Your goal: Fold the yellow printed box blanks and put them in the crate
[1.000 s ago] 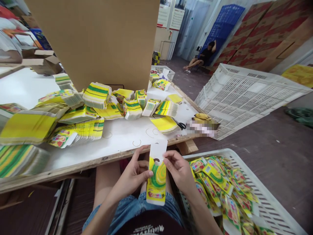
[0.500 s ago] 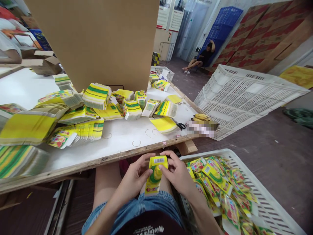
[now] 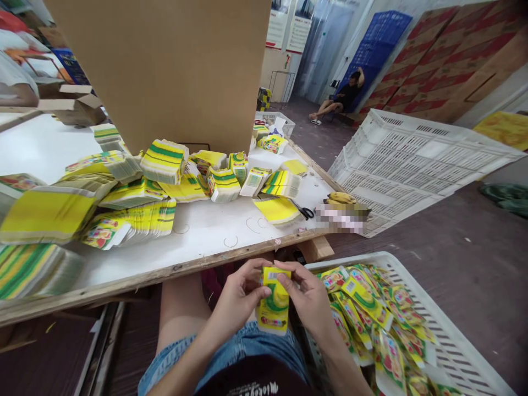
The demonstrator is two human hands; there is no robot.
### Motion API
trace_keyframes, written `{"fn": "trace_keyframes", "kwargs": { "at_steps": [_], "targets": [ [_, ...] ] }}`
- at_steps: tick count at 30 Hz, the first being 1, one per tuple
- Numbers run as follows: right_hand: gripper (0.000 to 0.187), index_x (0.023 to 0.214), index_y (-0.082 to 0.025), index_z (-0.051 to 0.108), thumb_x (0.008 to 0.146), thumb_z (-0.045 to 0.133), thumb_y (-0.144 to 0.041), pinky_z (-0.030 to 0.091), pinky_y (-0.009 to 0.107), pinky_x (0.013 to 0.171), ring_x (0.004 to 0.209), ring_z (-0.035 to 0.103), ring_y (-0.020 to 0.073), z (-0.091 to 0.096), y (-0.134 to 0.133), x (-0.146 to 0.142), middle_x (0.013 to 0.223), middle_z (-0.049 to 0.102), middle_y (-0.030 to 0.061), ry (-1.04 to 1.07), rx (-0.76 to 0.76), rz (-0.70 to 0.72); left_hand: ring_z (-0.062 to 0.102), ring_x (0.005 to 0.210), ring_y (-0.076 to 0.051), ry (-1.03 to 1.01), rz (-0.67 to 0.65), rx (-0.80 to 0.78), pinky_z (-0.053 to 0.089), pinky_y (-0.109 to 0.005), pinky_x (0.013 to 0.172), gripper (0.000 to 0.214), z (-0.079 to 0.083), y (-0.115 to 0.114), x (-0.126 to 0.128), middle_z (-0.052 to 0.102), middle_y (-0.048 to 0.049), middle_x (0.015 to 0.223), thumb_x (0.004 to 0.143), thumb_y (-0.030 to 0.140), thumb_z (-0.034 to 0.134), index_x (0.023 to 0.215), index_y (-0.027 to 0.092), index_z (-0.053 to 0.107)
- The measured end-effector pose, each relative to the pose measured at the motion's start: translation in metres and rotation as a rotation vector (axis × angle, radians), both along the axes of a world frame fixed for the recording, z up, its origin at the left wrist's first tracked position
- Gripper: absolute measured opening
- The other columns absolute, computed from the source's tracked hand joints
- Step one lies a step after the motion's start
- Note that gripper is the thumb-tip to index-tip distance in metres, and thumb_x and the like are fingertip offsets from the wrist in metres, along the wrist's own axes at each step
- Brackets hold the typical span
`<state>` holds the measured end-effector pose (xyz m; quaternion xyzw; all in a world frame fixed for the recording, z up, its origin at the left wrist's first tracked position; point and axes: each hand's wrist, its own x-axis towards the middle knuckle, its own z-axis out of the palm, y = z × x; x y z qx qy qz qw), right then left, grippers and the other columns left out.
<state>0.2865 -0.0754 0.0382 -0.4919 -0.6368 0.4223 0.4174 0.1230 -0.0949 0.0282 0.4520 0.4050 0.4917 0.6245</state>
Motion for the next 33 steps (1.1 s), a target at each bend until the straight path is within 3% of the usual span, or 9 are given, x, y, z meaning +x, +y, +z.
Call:
{"fn": "trace_keyframes", "kwargs": {
  "at_steps": [5, 7, 9, 11, 17, 21, 25, 30, 33],
  "targets": [
    [0.027, 0.092, -0.027, 0.075, 0.086, 0.057, -0.046, 0.05, 0.045, 0.083, 0.092, 0.066, 0.0292, 0.018, -0.001, 0.077, 0.1, 0.074, 0.0085, -0.476, 0.042, -0.03, 0.068, 0.09, -0.02, 0.146, -0.018, 0.061, 0.054, -0.032, 0.081, 0.042, 0.001, 0.011, 0.007, 0.072, -0.0072, 0.097, 0.082, 0.028, 0.067, 0.122, 0.02, 0.057],
    [0.032, 0.077, -0.028, 0.076, 0.079, 0.056, -0.054, 0.046, 0.057, 0.085, 0.088, 0.066, 0.0364, 0.022, 0.0, 0.119, 0.09, 0.074, 0.0105, -0.768, 0.115, -0.179, 0.068, 0.093, -0.02, 0.231, 0.027, 0.089, 0.055, -0.034, 0.083, 0.039, -0.001, 0.017, -0.001, 0.07, -0.0086, 0.102, 0.084, 0.029, 0.063, 0.122, 0.02, 0.057],
    [0.038, 0.085, -0.028, 0.077, 0.075, 0.057, -0.058, 0.044, 0.062, 0.085, 0.092, 0.064, 0.0414, 0.023, 0.002, 0.142, 0.094, 0.073, 0.014, -0.925, 0.153, -0.303, 0.067, 0.096, -0.021, 0.289, 0.099, 0.11, 0.055, -0.037, 0.086, 0.034, -0.005, 0.023, -0.012, 0.069, -0.0093, 0.104, 0.086, 0.03, 0.06, 0.118, 0.019, 0.058],
    [0.039, 0.096, -0.027, 0.075, 0.079, 0.055, -0.055, 0.045, 0.057, 0.09, 0.099, 0.064, 0.0381, 0.022, 0.006, 0.138, 0.101, 0.072, 0.0133, -0.893, 0.169, -0.268, 0.067, 0.101, -0.022, 0.355, 0.173, 0.132, 0.053, -0.04, 0.092, 0.033, -0.009, 0.027, -0.026, 0.069, -0.0099, 0.107, 0.087, 0.033, 0.057, 0.117, 0.019, 0.058],
    [0.033, 0.105, -0.027, 0.071, 0.082, 0.059, -0.047, 0.045, 0.049, 0.095, 0.106, 0.062, 0.0311, 0.005, 0.023, 0.054, 0.11, 0.07, 0.0088, -0.593, 0.062, 0.062, 0.049, 0.128, -0.031, 1.001, 0.602, 0.299, 0.037, -0.049, 0.109, 0.049, -0.017, 0.032, -0.113, 0.057, -0.0156, 0.131, 0.086, 0.037, 0.058, 0.13, 0.018, 0.05],
    [0.034, 0.103, -0.022, 0.07, 0.077, 0.066, -0.044, 0.044, 0.05, 0.096, 0.101, 0.063, 0.0305, -0.013, 0.048, 0.003, 0.106, 0.07, 0.0106, -0.288, -0.042, 0.101, 0.036, 0.136, -0.041, 1.281, 0.971, 0.111, 0.028, -0.055, 0.113, 0.077, -0.027, 0.025, -0.204, 0.046, -0.0276, 0.139, 0.079, 0.045, 0.064, 0.138, 0.003, 0.038],
    [0.039, 0.102, -0.019, 0.068, 0.076, 0.07, -0.047, 0.049, 0.041, 0.095, 0.105, 0.065, 0.0268, -0.025, 0.084, -0.092, 0.108, 0.071, 0.0113, 0.091, -0.259, 0.209, 0.028, 0.141, -0.041, 1.243, 1.107, -0.139, 0.021, -0.052, 0.116, 0.087, -0.038, 0.022, -0.258, 0.039, -0.0294, 0.143, 0.076, 0.046, 0.065, 0.142, -0.001, 0.032],
    [0.032, 0.098, -0.013, 0.067, 0.088, 0.064, -0.043, 0.056, 0.033, 0.074, 0.085, 0.069, 0.0212, -0.027, 0.114, -0.238, 0.089, 0.073, 0.0074, 0.195, -0.374, 0.364, 0.033, 0.139, -0.042, 1.123, 1.119, -0.264, 0.028, -0.051, 0.114, 0.089, -0.044, 0.036, -0.282, 0.037, -0.0314, 0.143, 0.078, 0.057, 0.057, 0.14, -0.002, 0.035],
    [0.03, 0.113, -0.014, 0.062, 0.093, 0.061, -0.036, 0.057, 0.037, 0.078, 0.091, 0.067, 0.0198, -0.028, 0.114, -0.291, 0.108, 0.068, 0.0072, 0.278, -0.367, 0.407, 0.043, 0.132, -0.041, 1.062, 1.144, -0.305, 0.036, -0.05, 0.108, 0.085, -0.043, 0.041, -0.29, 0.04, -0.031, 0.14, 0.08, 0.061, 0.05, 0.138, -0.001, 0.04]
  ]
}}
